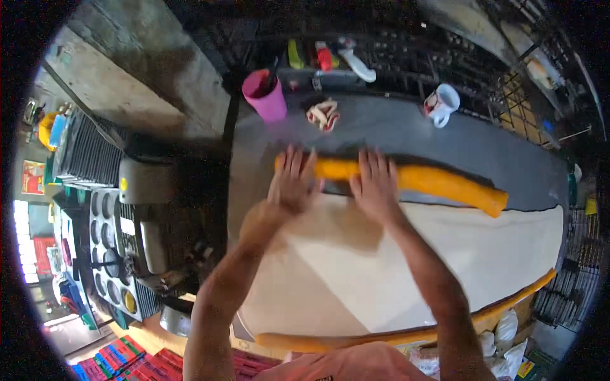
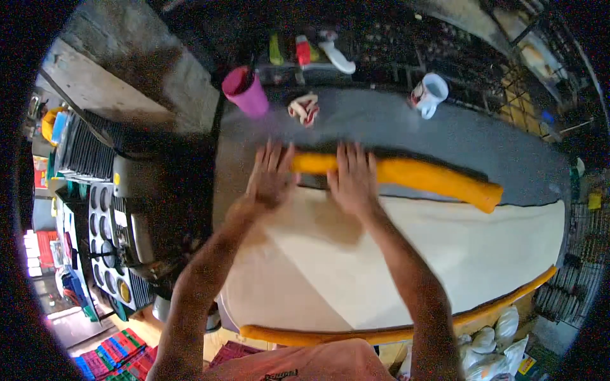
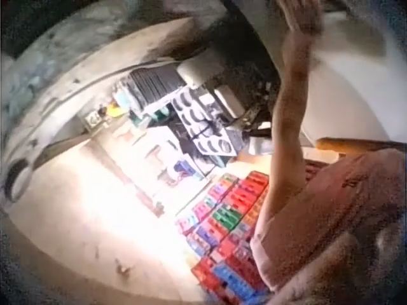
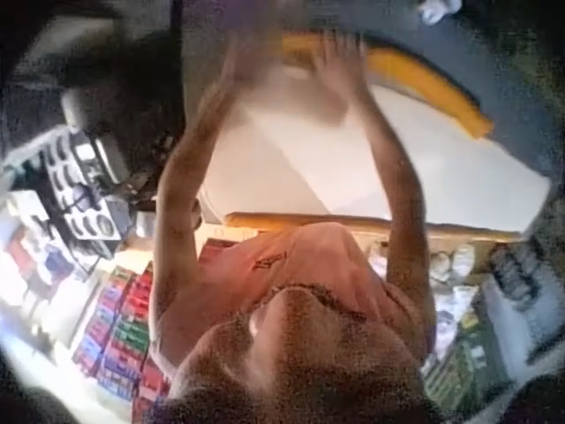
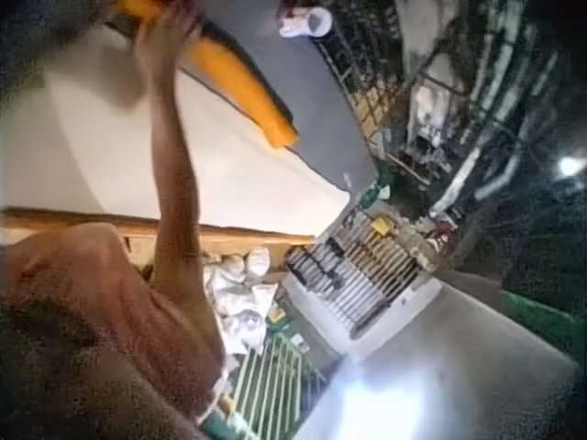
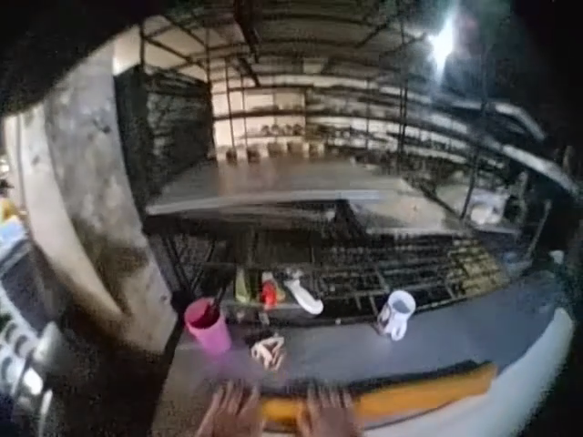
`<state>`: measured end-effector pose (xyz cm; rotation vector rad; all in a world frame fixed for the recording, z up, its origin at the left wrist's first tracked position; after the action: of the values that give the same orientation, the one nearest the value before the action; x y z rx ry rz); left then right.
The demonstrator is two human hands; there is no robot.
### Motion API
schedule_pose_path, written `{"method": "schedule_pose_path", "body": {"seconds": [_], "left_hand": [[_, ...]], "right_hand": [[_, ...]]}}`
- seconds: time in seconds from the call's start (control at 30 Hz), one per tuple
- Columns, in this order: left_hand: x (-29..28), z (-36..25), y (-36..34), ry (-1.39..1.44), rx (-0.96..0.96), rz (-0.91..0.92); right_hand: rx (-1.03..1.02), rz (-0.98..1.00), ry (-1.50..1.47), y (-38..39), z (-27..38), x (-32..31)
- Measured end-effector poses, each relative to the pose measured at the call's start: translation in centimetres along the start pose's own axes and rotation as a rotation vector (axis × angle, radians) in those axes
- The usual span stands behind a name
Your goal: Cutting orange dough, rolling it into a long rope, and laying it onto a large sheet of white dough.
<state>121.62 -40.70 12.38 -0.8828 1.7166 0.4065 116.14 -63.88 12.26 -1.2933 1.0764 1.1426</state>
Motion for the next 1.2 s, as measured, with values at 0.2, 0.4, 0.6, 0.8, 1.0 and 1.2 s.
{"method": "schedule_pose_path", "body": {"seconds": [0.2,0.4,0.6,0.8,1.0,1.2], "left_hand": [[2.3,-1.8,4.5,-0.08,-0.089,-0.085],[0.8,4.2,-6.6,-0.113,-0.124,-0.296],[-1.8,-3.5,5.6,-0.003,-0.07,0.164],[0.5,1.2,-4.1,-0.186,-0.132,-0.168],[0.6,2.0,0.7,-0.157,-0.122,0.127],[4.1,-13.1,3.5,0.007,-0.227,0.17]], "right_hand": [[-0.049,-0.025,-0.089,4.7,8.0,-1.4],[0.167,-0.253,0.088,-8.3,1.8,0.0],[-0.074,0.014,-0.077,6.9,3.3,-0.6],[0.039,-0.173,-0.001,-3.7,-0.7,-1.4],[-0.043,-0.005,-0.048,-0.9,0.3,0.5],[-0.164,-0.051,-0.139,10.7,-10.0,-4.2]]}}
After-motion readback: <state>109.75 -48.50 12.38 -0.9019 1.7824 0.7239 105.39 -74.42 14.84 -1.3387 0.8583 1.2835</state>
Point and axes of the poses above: each hand's wrist, its own y-axis away from the middle knuckle, its own x-axis out of the palm, z = x × y, the point moved 3 cm from there along -y, towards the middle knuckle, and after that the axes turned 12 degrees about y, right-handed, at the moved point
